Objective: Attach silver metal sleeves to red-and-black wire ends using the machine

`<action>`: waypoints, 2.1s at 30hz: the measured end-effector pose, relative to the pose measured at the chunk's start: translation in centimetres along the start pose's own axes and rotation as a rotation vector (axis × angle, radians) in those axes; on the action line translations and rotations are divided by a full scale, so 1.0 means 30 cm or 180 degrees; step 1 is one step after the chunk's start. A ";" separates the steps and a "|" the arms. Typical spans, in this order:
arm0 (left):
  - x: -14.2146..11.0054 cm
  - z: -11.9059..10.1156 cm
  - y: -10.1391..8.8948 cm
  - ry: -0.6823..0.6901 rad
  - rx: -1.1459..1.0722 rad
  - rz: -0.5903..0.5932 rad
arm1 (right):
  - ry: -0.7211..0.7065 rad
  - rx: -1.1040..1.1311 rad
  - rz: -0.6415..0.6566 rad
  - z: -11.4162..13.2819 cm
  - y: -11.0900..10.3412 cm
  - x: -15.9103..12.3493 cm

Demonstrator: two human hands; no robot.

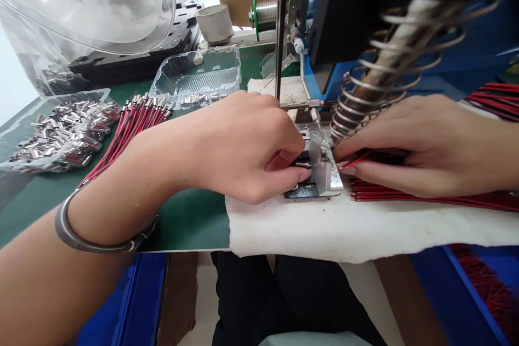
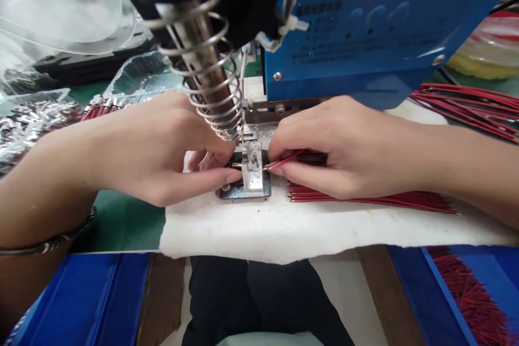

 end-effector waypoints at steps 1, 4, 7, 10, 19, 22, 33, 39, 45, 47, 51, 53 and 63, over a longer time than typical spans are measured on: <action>0.000 -0.003 -0.002 0.0006 0.0007 0.0005 | 0.0003 -0.0006 -0.0012 0.001 -0.001 0.002; -0.001 -0.013 -0.008 -0.0026 0.0034 0.0040 | -0.0038 0.0029 -0.0067 0.002 -0.005 0.003; 0.000 -0.015 -0.012 -0.0170 0.0038 0.0107 | -0.0063 0.0086 -0.0089 0.002 -0.006 -0.001; 0.002 -0.014 -0.010 -0.0195 0.0027 0.0146 | -0.0072 0.0098 -0.0082 0.004 -0.004 -0.004; 0.001 -0.005 -0.005 -0.0025 0.0072 -0.0015 | -0.0025 0.0193 -0.0083 -0.007 0.001 -0.004; 0.004 -0.004 -0.006 -0.0047 0.0038 -0.0002 | -0.0026 0.0227 -0.0069 -0.006 0.004 -0.005; -0.004 -0.004 -0.004 -0.0018 0.0053 -0.0023 | 0.0005 0.0208 -0.0076 -0.008 0.003 -0.009; 0.004 0.002 -0.005 -0.0091 0.0088 -0.0031 | -0.0050 0.0182 -0.0070 -0.003 -0.003 -0.004; 0.001 -0.006 -0.005 -0.0230 0.0227 0.0090 | -0.0125 0.0132 -0.0103 0.001 -0.003 -0.004; 0.000 -0.010 -0.005 -0.0211 0.0248 0.0073 | -0.0144 0.0120 -0.0108 0.003 -0.001 -0.006; 0.000 -0.012 -0.004 -0.0192 0.0258 0.0079 | -0.0106 0.0059 -0.0070 0.002 -0.003 -0.009; 0.002 -0.013 -0.005 -0.0175 0.0200 0.0067 | -0.0122 0.0039 -0.0059 0.002 -0.006 -0.010; 0.000 -0.001 -0.002 -0.0159 0.0217 0.0022 | -0.0109 0.0055 0.0066 -0.004 -0.006 -0.014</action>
Point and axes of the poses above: each hand's wrist, its own x-axis towards the middle knuckle, its own y-axis out of the palm, z = x × y, the point moved 5 cm from there along x, towards the middle knuckle, and after that the axes turned 3 degrees about y, right-handed, at the moved point
